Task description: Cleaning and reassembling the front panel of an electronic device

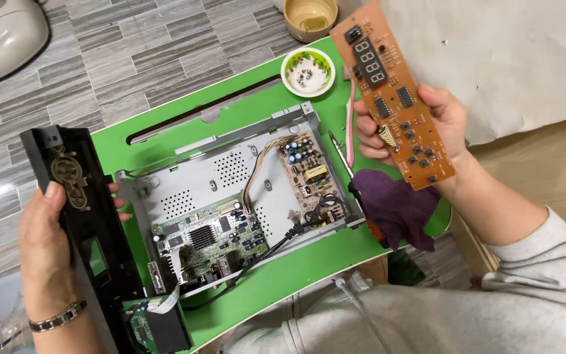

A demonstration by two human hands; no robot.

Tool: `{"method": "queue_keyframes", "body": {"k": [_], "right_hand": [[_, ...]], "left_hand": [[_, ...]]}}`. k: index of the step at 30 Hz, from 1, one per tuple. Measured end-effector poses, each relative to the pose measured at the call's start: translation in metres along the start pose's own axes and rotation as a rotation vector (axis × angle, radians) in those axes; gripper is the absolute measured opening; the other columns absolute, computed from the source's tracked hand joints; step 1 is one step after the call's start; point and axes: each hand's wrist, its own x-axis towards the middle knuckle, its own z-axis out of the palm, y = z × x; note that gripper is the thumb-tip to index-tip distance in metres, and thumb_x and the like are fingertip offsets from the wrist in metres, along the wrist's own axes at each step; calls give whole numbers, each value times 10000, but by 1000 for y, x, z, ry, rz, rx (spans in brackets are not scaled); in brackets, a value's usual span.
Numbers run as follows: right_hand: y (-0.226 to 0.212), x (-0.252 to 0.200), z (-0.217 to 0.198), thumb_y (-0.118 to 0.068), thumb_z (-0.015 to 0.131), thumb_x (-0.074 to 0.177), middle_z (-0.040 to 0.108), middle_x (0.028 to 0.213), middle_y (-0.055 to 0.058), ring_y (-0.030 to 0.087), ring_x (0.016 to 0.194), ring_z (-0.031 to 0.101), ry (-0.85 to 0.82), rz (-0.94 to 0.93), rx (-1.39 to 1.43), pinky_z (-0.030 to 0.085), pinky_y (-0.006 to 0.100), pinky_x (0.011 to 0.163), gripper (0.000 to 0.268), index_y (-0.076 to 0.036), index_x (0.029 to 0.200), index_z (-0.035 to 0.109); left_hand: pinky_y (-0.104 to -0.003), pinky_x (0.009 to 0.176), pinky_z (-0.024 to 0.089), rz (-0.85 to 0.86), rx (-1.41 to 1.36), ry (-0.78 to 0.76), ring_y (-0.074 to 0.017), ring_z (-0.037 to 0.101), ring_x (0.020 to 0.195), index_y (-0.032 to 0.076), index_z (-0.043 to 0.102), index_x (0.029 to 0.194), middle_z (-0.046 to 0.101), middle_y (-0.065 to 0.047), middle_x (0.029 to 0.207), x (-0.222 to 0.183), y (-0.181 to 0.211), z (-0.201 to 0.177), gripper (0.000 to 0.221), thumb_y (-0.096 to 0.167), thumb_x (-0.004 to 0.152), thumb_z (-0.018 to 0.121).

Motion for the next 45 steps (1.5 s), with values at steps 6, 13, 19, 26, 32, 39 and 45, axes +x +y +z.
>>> {"method": "queue_keyframes", "body": {"k": [6,13,19,26,32,39,45], "right_hand": [[7,23,18,-427,590,938,583,978,159,223,728,524,5,59,16,397,336,657,632,97,1291,590],[20,51,32,-402,683,900,633,1028,159,248,808,576,6,149,-125,446,350,710,657,93,1321,587],[46,87,35,-192,718,953,617,1397,250,341,1150,667,-62,278,-98,560,454,980,592,64,1440,500],[103,136,110,-145,591,885,706,1413,132,263,1074,661,123,496,-754,525,438,978,370,92,1149,696],[145,173,132,-169,689,861,721,1161,158,295,1094,694,14,690,-660,585,441,952,243,16,1018,686],[149,183,141,-203,641,825,662,1427,163,312,1282,652,-213,715,-564,554,469,1049,649,-7,1437,553],[158,185,137,-152,678,801,637,1466,192,322,1318,635,-199,737,-535,525,512,1114,659,-21,1433,546]], "left_hand": [[-495,692,611,-18,-62,-12,-382,679,834,-85,533,1282,666,-287,1110,7,-9,-8,578,438,1044,470],[-462,665,633,-28,-166,24,-351,700,781,-11,527,1277,691,-257,1037,13,-20,-11,457,368,1021,526],[-395,590,625,-78,-308,12,-296,717,756,61,533,1170,720,-219,991,18,-23,-13,359,351,966,591],[-340,529,625,-85,-433,-42,-260,708,690,55,546,1145,714,-220,926,19,-16,-12,352,333,947,630],[-366,549,646,-101,-377,-22,-273,720,695,51,559,1128,723,-242,973,20,-18,-13,381,366,925,629],[-326,559,628,-91,-381,-27,-249,713,696,62,555,1132,719,-213,970,22,-20,-14,378,371,927,626],[-315,548,612,-104,-407,-34,-237,701,697,79,558,1115,698,-172,946,20,-17,-12,337,352,931,628]]}}
